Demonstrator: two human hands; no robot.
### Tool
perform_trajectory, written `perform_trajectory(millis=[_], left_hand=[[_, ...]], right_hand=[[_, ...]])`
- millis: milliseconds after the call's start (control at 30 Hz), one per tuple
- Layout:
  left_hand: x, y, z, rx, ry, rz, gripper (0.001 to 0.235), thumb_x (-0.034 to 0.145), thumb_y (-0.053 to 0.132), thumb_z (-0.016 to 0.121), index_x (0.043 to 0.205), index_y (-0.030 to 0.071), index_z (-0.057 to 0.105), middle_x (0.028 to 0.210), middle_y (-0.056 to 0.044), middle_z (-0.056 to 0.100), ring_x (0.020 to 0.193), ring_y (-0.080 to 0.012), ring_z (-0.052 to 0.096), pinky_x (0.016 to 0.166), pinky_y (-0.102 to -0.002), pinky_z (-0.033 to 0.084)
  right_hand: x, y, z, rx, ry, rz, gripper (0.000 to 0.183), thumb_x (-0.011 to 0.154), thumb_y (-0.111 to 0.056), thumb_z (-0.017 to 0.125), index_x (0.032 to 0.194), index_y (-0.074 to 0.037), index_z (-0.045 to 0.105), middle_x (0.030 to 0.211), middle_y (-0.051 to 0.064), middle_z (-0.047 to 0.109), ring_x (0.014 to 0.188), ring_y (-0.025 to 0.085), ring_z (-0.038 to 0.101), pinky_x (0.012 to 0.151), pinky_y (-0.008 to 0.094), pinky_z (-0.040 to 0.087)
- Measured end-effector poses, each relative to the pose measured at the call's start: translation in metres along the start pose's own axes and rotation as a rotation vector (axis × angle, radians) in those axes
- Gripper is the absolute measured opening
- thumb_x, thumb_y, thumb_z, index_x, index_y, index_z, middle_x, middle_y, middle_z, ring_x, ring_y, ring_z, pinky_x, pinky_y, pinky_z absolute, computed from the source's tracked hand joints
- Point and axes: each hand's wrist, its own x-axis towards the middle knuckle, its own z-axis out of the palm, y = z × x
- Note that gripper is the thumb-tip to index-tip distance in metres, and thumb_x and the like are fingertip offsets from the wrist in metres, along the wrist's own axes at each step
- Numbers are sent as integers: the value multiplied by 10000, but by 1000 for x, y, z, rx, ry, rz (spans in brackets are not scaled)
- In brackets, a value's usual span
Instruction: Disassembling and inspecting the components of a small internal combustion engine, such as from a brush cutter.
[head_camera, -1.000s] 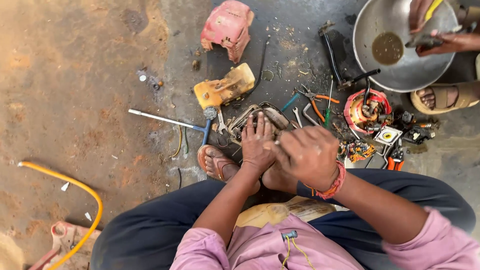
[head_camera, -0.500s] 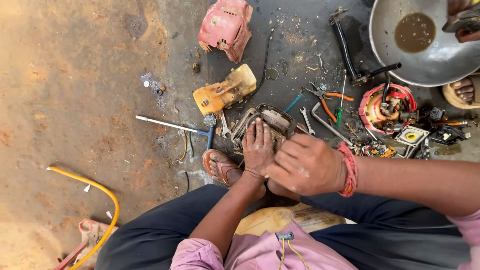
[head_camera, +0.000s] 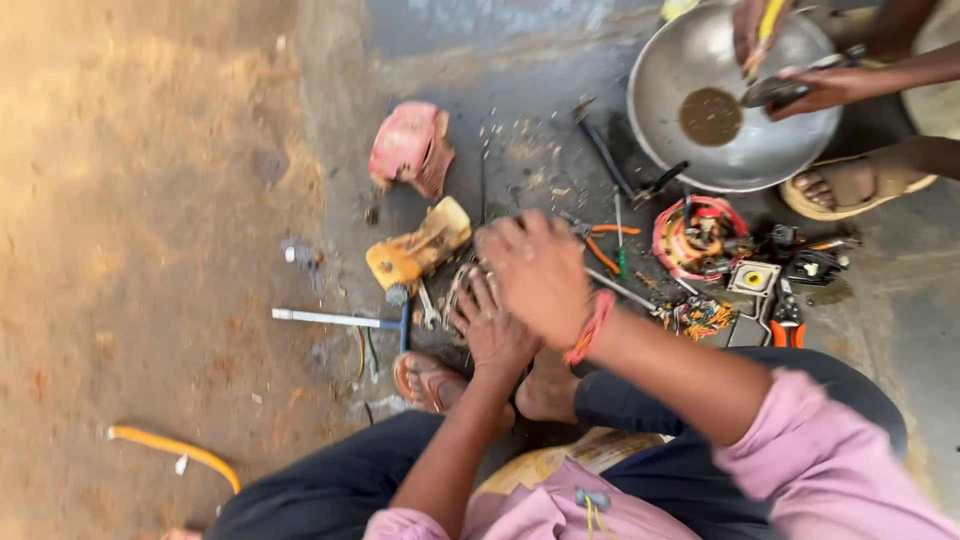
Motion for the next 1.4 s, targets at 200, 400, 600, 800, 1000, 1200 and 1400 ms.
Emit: perform_trajectory(millis=[200,400,600,800,1000,1200,1400], left_hand=[[24,4,42,48,215,-137,670,1038,412,476,1598,112,261,1617,-267,252,1436,-560,245,1106,-708,284],[61,-21,97,16,398,-101,668,996,300,470,1566,9,279,1623,-246,307,1394,-519,322,1063,-608,368],[79,-77,212,-273,541,39,492,1094,247,427,1542,48,395,1584,-182,426,1473,-361,416,1218,-460,343],[-14,-42,37,949,-96,347,942,737,458,552,1515,7,272,1537,-322,236,1437,-553,261,1162,-532,293],[29,-59,83,149,340,211,585,935,284,508,1409,-57,474,1499,-426,367,1370,-555,361,1063,-596,333],[68,-125,155,491,448,506,499,1014,263,500,1460,39,492,1586,-274,416,1412,-428,404,1155,-591,308],[49,-72,79,103,190,371,659,875,581,570,1292,71,536,1560,-181,336,1417,-383,365,1156,-582,295]], right_hand=[[-8,-37,8,-44,159,81,430,820,-354,623,1156,-91,678,1232,99,666,1096,340,628,755,431,513],[-7,-21,17,-49,213,210,272,908,-264,625,1121,-109,694,1217,110,672,1075,300,657,811,431,530],[-16,-29,9,77,283,-104,249,836,-277,678,991,-90,731,956,107,735,809,234,694,676,378,472],[-16,-11,4,113,330,-313,131,901,-222,686,949,-108,729,1007,89,762,808,155,668,678,302,450],[-31,1,30,321,262,-490,149,751,-281,651,780,-136,663,746,19,607,722,181,634,643,333,442],[-14,20,62,602,20,-1221,154,908,-249,650,805,-144,606,853,13,582,878,201,590,845,353,456],[-47,43,46,1098,29,-741,146,984,-198,633,1111,-166,699,1547,149,430,1476,376,375,1228,542,263]])
